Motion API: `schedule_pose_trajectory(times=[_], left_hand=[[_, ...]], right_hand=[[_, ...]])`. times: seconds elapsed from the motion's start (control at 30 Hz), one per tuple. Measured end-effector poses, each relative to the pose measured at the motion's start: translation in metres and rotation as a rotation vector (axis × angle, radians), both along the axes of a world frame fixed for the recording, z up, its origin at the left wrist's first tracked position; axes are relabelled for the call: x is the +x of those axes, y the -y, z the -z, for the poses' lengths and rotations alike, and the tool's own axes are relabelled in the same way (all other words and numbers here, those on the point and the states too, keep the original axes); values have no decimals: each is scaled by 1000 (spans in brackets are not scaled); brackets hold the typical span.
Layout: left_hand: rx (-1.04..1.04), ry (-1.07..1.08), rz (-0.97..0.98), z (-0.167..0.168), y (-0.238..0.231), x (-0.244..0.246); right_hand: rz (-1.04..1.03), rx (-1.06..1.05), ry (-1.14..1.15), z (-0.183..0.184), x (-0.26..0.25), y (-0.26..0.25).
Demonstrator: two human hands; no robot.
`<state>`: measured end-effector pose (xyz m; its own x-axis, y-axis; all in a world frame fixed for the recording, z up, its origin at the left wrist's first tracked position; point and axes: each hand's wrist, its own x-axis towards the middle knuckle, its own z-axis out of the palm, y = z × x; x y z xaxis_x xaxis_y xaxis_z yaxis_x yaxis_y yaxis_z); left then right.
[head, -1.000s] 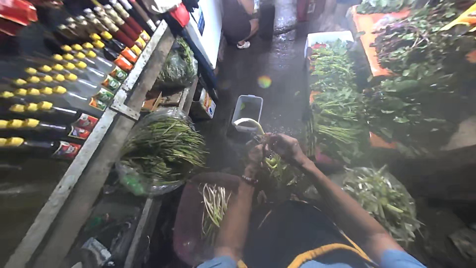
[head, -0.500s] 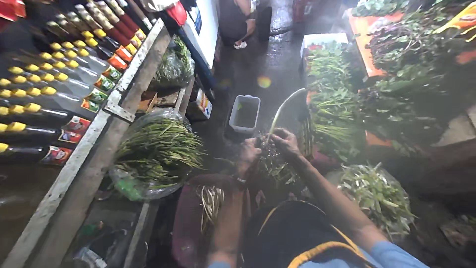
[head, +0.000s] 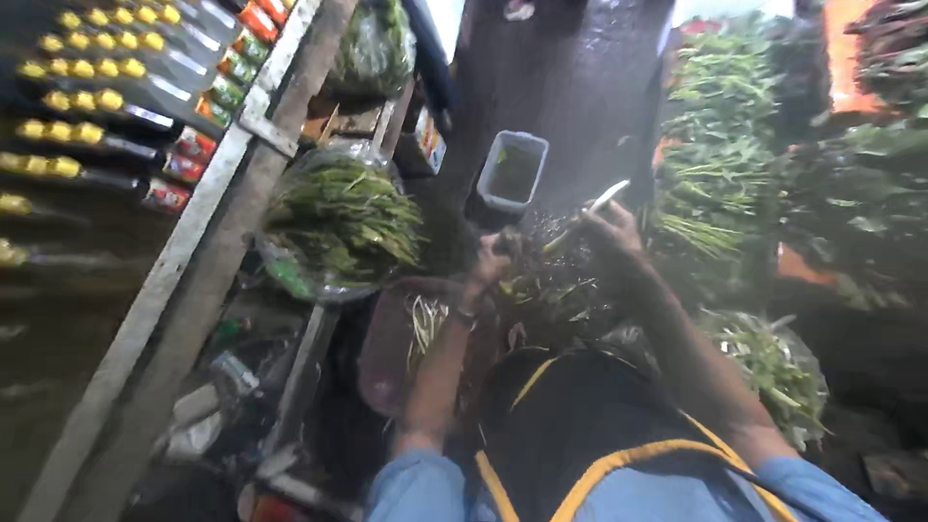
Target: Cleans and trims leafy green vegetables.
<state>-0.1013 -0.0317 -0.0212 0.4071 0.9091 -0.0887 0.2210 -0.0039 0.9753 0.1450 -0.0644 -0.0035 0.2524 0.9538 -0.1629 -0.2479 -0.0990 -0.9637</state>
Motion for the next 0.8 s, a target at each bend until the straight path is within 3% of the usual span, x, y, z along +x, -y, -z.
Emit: schedule_pose_trajectory(times=[0.1, 0.2, 0.3, 0.43, 0.57, 0.67, 0.73, 0.8], left_hand=[[256, 298, -205, 5, -33, -31], [134, 175, -338, -48, -44, -70], [180, 252, -329, -80, -42, -99], [230, 386, -377, -81, -39, -128], [306, 426, -418, -80, -33, -140], [286, 389, -439, -77, -27, -143], [208, 395, -439, -74, -21, -142], [91, 462, -412, -70, -17, -136]], right_hand=[[-141, -15, 79, -4, -19, -4], [-252, -134, 107, 25, -48, -4], [-371, -280, 165, 74, -83, 8], [-448, -540, 85, 123, -143, 24], [-723, -643, 73, 131, -198, 23], [-903, -489, 410, 138, -205, 7], [-757, -196, 615, 122, -189, 7], [-573, 50, 661, 91, -171, 4]])
